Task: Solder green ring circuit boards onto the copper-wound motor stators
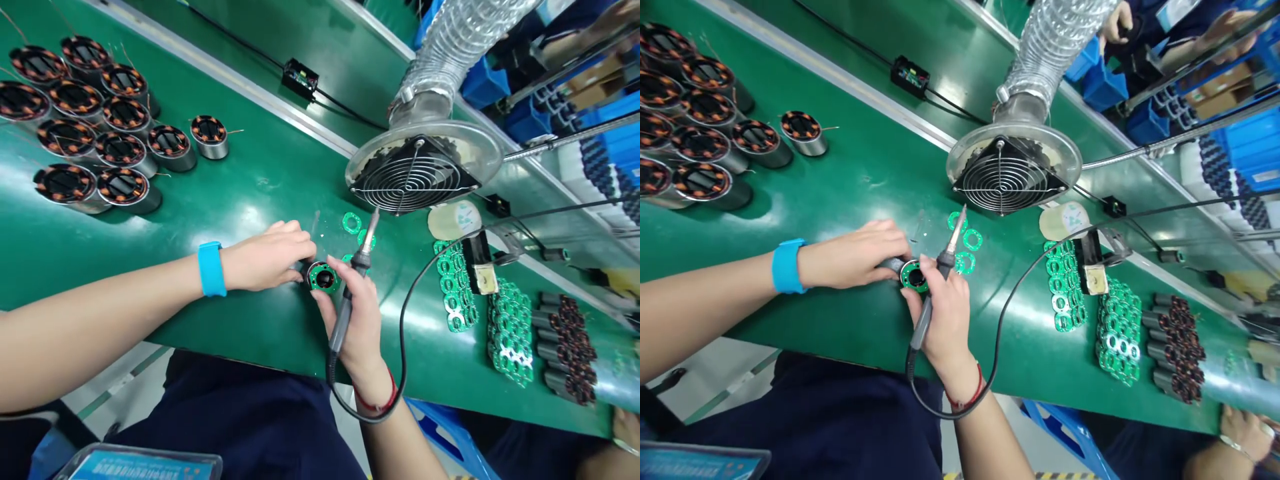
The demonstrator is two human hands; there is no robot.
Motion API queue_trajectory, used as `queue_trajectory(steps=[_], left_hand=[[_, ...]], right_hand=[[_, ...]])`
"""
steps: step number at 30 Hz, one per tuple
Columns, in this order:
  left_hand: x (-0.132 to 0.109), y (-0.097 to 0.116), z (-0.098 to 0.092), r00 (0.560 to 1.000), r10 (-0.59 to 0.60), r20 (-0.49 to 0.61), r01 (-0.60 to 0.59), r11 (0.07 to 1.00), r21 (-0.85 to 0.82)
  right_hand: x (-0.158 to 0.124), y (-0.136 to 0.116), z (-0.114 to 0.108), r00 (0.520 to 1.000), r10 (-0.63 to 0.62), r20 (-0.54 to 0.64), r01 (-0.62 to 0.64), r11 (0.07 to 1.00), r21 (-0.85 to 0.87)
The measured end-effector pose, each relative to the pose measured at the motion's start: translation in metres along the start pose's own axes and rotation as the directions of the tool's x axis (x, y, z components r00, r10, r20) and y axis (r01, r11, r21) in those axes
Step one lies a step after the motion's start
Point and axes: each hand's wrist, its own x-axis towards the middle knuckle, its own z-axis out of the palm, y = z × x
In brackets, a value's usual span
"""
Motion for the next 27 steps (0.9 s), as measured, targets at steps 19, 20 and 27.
queue_trajectory(steps=[19, 20, 27], left_hand=[[0.015, 0.02, 0.002, 0.963, -0.242, -0.122, 0.116, 0.774, -0.623], [0.015, 0.021, 0.002, 0.958, -0.268, -0.104, 0.138, 0.746, -0.651], [0.015, 0.02, -0.003, 0.919, -0.39, -0.054, 0.245, 0.674, -0.697]], right_hand=[[0.004, 0.009, -0.001, 0.99, -0.128, -0.065, 0.132, 0.989, 0.059], [0.004, 0.006, -0.003, 0.989, -0.131, -0.074, 0.132, 0.991, 0.012], [0.001, 0.0, -0.006, 0.989, -0.082, -0.126, 0.1, 0.984, 0.145]])
